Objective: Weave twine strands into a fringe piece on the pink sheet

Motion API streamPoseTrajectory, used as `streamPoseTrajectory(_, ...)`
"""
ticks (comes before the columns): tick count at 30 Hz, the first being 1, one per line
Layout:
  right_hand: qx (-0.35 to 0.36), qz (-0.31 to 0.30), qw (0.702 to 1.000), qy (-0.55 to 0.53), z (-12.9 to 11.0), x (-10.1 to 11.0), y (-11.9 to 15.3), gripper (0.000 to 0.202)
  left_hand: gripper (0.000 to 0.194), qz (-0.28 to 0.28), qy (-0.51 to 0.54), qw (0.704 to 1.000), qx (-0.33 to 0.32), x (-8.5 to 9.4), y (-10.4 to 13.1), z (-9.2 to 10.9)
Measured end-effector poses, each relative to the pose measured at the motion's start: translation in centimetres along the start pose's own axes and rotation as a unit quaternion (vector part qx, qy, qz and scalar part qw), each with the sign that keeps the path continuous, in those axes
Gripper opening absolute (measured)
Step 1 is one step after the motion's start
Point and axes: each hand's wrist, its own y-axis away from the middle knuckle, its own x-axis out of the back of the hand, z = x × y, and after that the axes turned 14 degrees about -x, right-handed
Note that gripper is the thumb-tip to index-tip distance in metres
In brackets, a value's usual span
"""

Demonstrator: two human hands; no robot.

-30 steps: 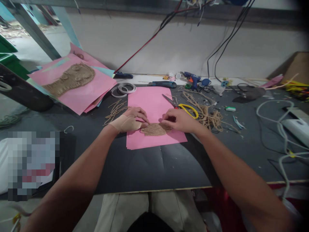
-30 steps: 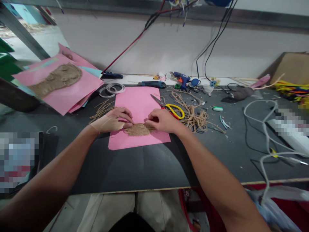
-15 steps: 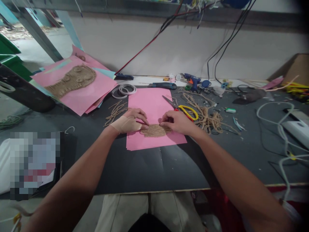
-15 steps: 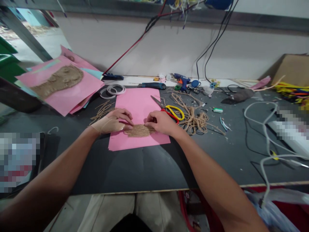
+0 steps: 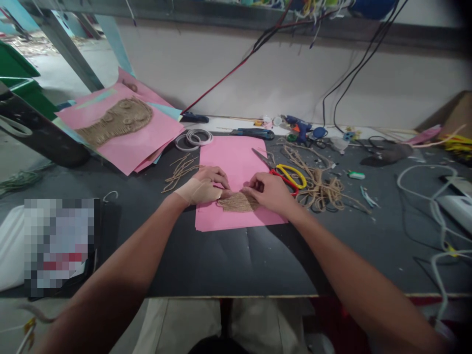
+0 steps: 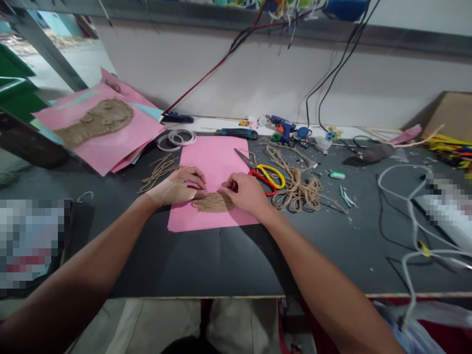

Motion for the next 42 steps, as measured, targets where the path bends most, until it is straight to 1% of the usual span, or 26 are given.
streamPoseTrajectory(2,-0.002,-0.005,1.000,-0.009,0.1,0.0,0.0,0.019,0.015,0.002,0.010,1.000,0.010,0.0,-0.2,0.2)
streamPoseTrajectory(6,-0.006,-0.009,1.000,-0.016,0.3,0.1,-0.1,0.020,0.013,0.009,0.010,0.997,0.074,0.0,-0.7,0.8)
streamPoseTrajectory(8,-0.005,-0.012,1.000,-0.016,0.4,0.1,-0.1,0.020,0.012,0.015,0.018,0.996,0.086,0.0,-0.8,0.9)
streamPoseTrajectory(12,0.000,-0.024,1.000,-0.015,0.4,0.3,-0.2,0.019,0.013,0.014,0.049,0.995,0.082,0.1,-0.8,0.8)
streamPoseTrajectory(15,-0.001,-0.037,0.999,-0.021,0.4,0.6,-0.2,0.013,0.013,0.014,0.056,0.995,0.086,0.2,-0.7,0.8)
streamPoseTrajectory(20,0.003,-0.057,0.998,-0.026,0.6,1.1,-0.3,0.009,0.013,0.001,0.056,0.992,0.112,0.6,-0.8,1.2)
streamPoseTrajectory(25,0.032,-0.086,0.996,-0.015,0.9,1.8,-0.4,0.004,0.015,-0.010,0.083,0.992,0.096,0.9,-0.7,1.1)
streamPoseTrajectory(27,0.054,-0.092,0.994,-0.009,1.0,2.1,-0.5,0.003,0.016,-0.013,0.089,0.991,0.098,1.0,-0.6,0.9)
streamPoseTrajectory(32,0.120,-0.118,0.986,0.012,1.5,2.7,-0.8,0.010,0.016,-0.026,0.099,0.990,0.098,1.4,-0.4,0.8)
streamPoseTrajectory(38,0.143,-0.118,0.982,0.022,1.8,2.9,-0.9,0.016,0.016,-0.024,0.107,0.987,0.118,1.9,0.0,0.6)
streamPoseTrajectory(42,0.141,-0.117,0.983,0.031,1.8,3.0,-0.9,0.023,0.018,-0.029,0.106,0.988,0.109,2.2,0.1,0.5)
